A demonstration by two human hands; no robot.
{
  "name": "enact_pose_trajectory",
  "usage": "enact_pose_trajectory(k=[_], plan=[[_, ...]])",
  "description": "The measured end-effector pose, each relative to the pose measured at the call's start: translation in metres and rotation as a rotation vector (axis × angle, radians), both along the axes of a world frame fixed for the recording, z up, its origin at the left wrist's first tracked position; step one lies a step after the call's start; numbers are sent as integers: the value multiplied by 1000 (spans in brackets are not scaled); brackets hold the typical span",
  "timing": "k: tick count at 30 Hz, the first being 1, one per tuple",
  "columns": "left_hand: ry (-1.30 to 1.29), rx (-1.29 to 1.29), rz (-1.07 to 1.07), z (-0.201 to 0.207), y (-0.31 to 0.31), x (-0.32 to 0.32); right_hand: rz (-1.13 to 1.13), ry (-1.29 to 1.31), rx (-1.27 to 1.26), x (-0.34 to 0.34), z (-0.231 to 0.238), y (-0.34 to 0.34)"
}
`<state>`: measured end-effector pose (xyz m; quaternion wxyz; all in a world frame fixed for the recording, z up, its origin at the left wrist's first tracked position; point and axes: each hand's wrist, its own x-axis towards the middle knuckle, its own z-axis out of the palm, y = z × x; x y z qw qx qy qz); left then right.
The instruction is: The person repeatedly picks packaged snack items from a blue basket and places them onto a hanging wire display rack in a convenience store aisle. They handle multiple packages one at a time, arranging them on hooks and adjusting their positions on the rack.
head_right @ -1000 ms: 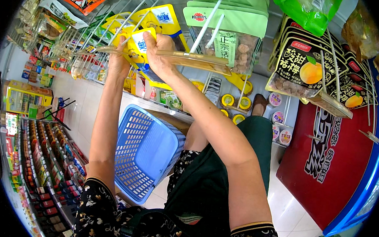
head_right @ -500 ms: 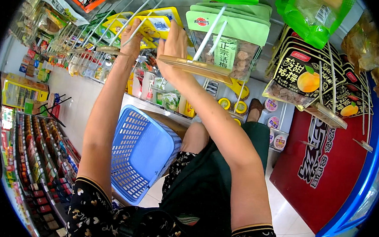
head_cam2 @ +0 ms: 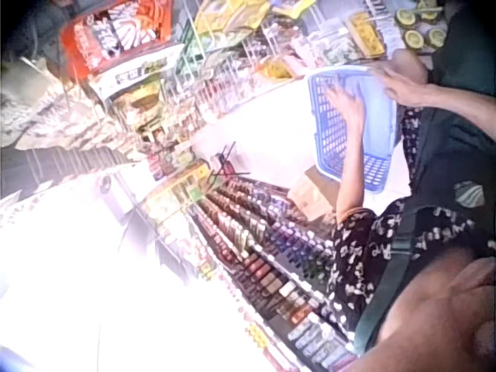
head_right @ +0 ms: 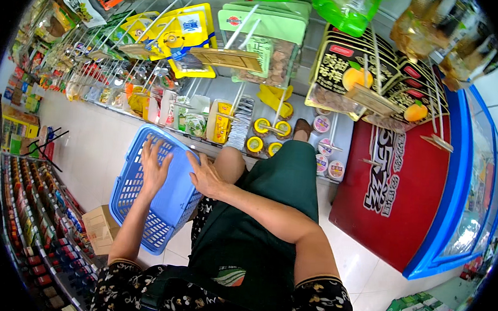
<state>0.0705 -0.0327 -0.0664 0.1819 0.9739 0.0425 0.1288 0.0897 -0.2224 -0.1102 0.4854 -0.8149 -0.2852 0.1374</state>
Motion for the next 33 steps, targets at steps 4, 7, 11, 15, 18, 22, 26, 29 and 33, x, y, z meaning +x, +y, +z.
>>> enact_pose_trajectory(k=[4, 7, 11, 15, 18, 22, 26, 29, 33], plan=[[42, 344, 243, -8, 46, -58, 33, -2, 2, -3, -22, -1], [87, 533, 537, -3, 109, -67, 7, -7, -16, -4, -28, 4], [440, -101, 546, -19, 209, -80, -27, -37, -7, -4, -22, 9], [416, -127, 507, -41, 209, -77, -25, -125, 0, -1, -27, 6], [474, -74, 445, -16, 188, -76, -30, -100, -2, -2, -26, 6], [300, 226, 655, -39, 181, -83, -26, -55, -29, -3, -27, 8], [237, 290, 671, -31, 158, -80, -9, -53, -13, -2, -23, 3], [225, 305, 681, -32, 159, -81, 4, -69, -5, -3, -24, 4], [199, 300, 683, -28, 156, -82, -6, -115, 25, -2, -23, 5]])
